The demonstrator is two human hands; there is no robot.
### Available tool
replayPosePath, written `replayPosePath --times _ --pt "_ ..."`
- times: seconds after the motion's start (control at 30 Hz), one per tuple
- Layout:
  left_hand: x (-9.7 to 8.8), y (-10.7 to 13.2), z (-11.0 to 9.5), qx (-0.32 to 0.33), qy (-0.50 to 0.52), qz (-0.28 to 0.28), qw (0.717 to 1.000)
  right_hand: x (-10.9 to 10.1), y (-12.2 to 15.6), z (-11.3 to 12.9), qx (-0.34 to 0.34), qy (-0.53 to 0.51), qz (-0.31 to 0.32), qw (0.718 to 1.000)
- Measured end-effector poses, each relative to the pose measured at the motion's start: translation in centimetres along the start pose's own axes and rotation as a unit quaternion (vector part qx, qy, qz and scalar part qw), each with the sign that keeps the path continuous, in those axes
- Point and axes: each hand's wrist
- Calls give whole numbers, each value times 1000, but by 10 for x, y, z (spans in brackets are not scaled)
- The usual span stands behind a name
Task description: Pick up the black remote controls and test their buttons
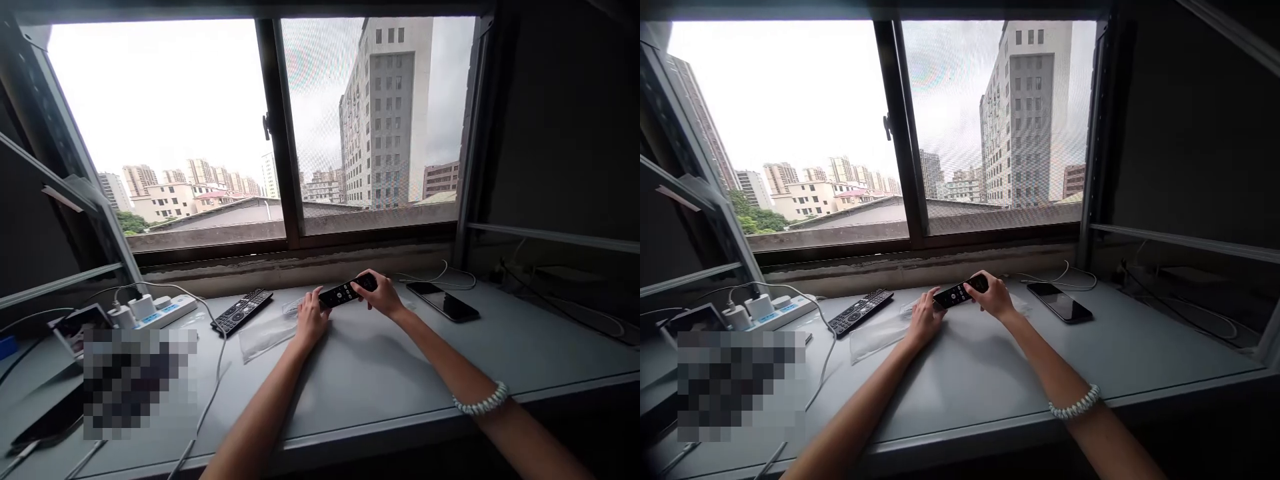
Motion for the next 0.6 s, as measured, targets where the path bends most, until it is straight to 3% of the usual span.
replayPosePath --times 0.17,0.6 --pt "1 2 -2 30 -10 12 999 -1 3 4 -8 31 4 999" --pt "-2 3 -8 27 -27 3 999 0 3 -3 37 98 -27 994"
Point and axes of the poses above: each hand's wrist, its own y-axis away from the middle knuckle, its own x-axis out of the palm, z = x × y, and after that the axes turned 1 degree about x, right-handed
